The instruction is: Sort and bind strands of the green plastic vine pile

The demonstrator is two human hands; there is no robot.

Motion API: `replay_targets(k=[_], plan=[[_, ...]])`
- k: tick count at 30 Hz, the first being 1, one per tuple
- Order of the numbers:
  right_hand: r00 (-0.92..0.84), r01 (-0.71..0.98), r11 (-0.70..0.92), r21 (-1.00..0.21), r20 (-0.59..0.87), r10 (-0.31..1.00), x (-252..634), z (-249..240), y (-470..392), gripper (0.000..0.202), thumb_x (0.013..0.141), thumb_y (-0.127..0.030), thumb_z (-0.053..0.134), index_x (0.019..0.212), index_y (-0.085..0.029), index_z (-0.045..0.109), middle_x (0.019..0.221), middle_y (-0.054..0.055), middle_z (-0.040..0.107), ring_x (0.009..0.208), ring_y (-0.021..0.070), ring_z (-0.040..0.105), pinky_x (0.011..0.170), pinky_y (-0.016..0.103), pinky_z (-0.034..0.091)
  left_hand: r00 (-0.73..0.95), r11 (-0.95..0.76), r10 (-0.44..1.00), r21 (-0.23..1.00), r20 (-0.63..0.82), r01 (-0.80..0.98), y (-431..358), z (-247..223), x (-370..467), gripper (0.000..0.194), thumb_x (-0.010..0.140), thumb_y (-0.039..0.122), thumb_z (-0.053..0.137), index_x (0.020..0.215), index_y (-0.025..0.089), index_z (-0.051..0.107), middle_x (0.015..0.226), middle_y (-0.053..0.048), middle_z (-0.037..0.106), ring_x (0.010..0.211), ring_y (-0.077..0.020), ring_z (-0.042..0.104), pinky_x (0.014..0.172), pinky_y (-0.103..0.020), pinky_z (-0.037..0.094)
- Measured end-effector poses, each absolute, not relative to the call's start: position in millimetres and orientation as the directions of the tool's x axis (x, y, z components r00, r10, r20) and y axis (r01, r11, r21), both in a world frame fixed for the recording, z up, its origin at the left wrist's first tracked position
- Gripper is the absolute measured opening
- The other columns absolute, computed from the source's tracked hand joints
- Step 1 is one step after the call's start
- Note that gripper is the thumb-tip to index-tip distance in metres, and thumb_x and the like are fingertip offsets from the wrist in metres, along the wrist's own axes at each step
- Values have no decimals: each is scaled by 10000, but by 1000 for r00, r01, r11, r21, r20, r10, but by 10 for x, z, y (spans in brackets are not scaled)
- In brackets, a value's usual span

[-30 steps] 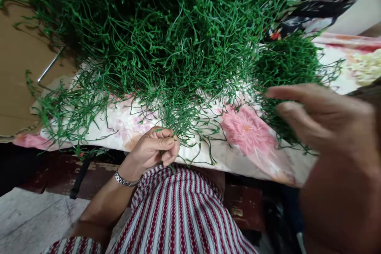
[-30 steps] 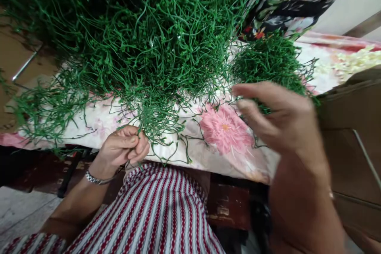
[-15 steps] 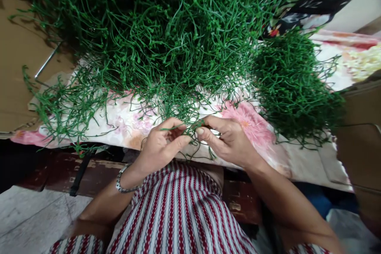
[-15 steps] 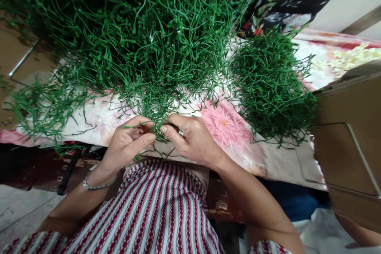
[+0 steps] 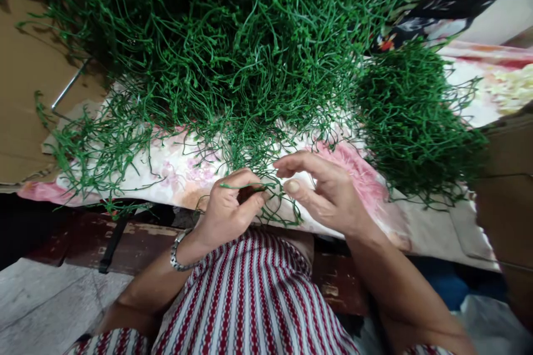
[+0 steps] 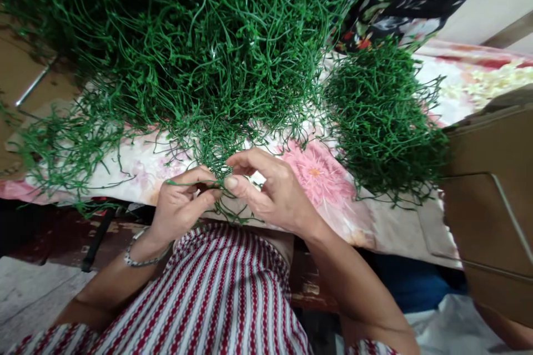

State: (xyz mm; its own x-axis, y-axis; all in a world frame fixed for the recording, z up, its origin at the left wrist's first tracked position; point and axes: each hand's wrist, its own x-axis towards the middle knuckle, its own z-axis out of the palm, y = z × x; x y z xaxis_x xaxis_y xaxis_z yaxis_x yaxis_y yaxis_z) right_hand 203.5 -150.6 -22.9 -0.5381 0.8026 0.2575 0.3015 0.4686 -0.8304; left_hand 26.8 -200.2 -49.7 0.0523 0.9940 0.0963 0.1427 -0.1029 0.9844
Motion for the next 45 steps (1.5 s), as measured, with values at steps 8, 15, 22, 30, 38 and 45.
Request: replay_targets(k=[8, 15, 22, 30, 38, 45], plan=[[-489, 50, 253, -966, 197, 850, 1860, -509, -1610, 212, 786, -289, 615, 960, -182, 559, 844, 18, 549, 778, 109, 525, 709, 247, 446, 133, -466, 867, 687, 480, 558, -2083, -608, 342, 172, 757, 55, 506, 851, 197, 531, 750, -28, 565, 698, -140, 520, 652, -260, 415], [-518, -41, 102, -994, 108, 848, 1868, -531, -1604, 158, 797, -275, 604, 909, -173, 557, 807, 5, 525, 741, 94, 507, 674, 225, 431, 224, -542, 792, 487, 568, 685, -2095, -727, 302, 208, 731, 43, 500, 866, 198, 529, 769, -60, 584, 704, -168, 539, 658, -288, 428], [-630, 131, 435, -891, 264, 731, 1969, -492, -1542, 183, 789, -243, 614, 943, -150, 582, 808, 22, 536, 762, 113, 499, 699, 258, 428, 263, -555, 782, 440, 565, 706, -2086, -708, 282, 213, 753, 56, 491, 931, 167, 528, 753, -52, 578, 682, -145, 533, 633, -260, 430], [-778, 223, 732, -643, 336, 531, 2062, -348, -1431, 151, 817, -113, 489, 952, -116, 556, 817, 41, 538, 782, 117, 504, 698, 256, 451, 389, -591, 804, 526, 450, 612, -2058, -603, 239, 221, 781, 47, 474, 946, 137, 590, 733, -21, 513, 645, -103, 482, 586, -213, 415], [-913, 296, 902, -313, 185, 364, 2109, -158, -1443, 168, 856, -180, 441, 952, -108, 558, 882, 87, 561, 884, 178, 530, 767, 310, 485, 472, -381, 859, 862, 196, 334, -1945, -492, 180, 171, 836, 134, 471, 805, 153, 638, 727, -23, 580, 683, -108, 536, 616, -225, 411], [-909, 264, 891, -370, 213, 357, 2155, -166, -1420, 177, 869, -234, 465, 943, -114, 573, 896, 97, 547, 925, 188, 524, 793, 337, 480, 324, -257, 931, 933, 170, 250, -1992, -513, 277, 80, 767, 111, 564, 704, 141, 603, 641, 13, 550, 617, -81, 513, 582, -198, 387]])
